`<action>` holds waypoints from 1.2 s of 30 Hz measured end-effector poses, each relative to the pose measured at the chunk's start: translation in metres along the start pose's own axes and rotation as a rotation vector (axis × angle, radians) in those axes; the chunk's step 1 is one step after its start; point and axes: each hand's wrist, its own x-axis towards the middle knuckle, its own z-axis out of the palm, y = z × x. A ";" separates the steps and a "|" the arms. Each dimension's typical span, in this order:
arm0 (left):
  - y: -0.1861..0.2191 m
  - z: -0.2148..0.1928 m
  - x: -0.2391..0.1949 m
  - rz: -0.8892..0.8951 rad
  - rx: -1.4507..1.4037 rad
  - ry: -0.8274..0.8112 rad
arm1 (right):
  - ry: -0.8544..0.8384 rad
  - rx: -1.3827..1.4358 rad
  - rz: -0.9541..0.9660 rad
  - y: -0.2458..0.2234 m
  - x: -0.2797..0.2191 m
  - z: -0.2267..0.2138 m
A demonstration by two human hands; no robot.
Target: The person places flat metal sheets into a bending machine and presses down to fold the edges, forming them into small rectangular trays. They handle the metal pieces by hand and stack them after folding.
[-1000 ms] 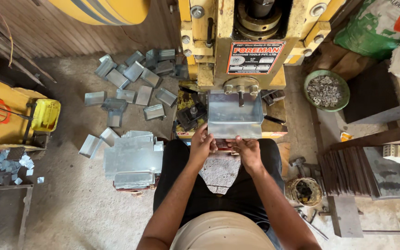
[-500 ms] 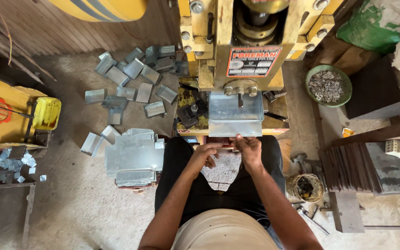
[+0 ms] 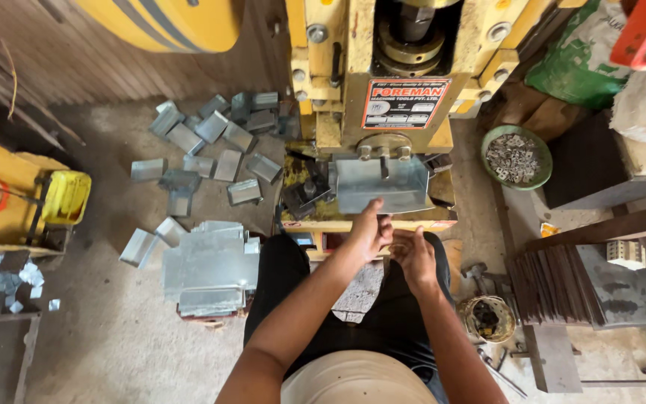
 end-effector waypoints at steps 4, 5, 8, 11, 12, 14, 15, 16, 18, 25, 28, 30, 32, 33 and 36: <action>-0.016 -0.030 -0.028 -0.084 0.262 -0.454 | 0.027 0.181 0.146 -0.019 -0.007 -0.008; -0.012 -0.040 -0.040 -0.080 0.450 -0.495 | -0.019 0.273 0.126 -0.028 -0.010 -0.009; 0.014 -0.046 -0.064 -0.051 0.625 -0.245 | -0.237 0.463 0.016 -0.056 -0.014 -0.006; 0.041 -0.036 -0.093 0.033 0.390 -0.072 | -0.142 0.175 -0.001 -0.075 -0.012 0.012; 0.050 -0.031 -0.102 0.072 0.281 -0.062 | -0.054 0.009 0.007 -0.078 -0.012 0.023; 0.058 -0.019 -0.118 0.160 0.225 -0.155 | 0.011 0.081 -0.149 -0.078 -0.010 0.045; 0.058 -0.016 -0.126 0.196 0.196 -0.198 | 0.050 0.118 -0.221 -0.073 -0.014 0.054; 0.056 -0.010 -0.127 0.155 0.263 -0.093 | 0.049 0.153 -0.226 -0.070 -0.016 0.062; 0.043 -0.005 -0.125 0.062 0.394 0.124 | 0.054 0.224 -0.229 -0.059 -0.025 0.072; 0.029 -0.044 -0.079 0.671 0.946 0.219 | -0.067 0.003 -0.256 -0.056 -0.009 0.080; 0.035 -0.063 -0.051 0.798 0.899 0.193 | 0.016 -0.100 -0.180 -0.056 0.007 0.076; 0.043 -0.066 -0.037 0.856 0.711 0.111 | -0.031 -0.123 -0.184 -0.060 0.020 0.075; 0.047 -0.067 -0.034 0.873 0.718 0.091 | -0.024 -0.181 -0.200 -0.063 0.025 0.073; 0.046 -0.067 -0.038 0.876 0.720 0.085 | -0.018 -0.211 -0.201 -0.062 0.023 0.071; 0.047 -0.065 -0.051 0.927 0.790 0.079 | -0.014 -0.250 -0.248 -0.057 0.020 0.064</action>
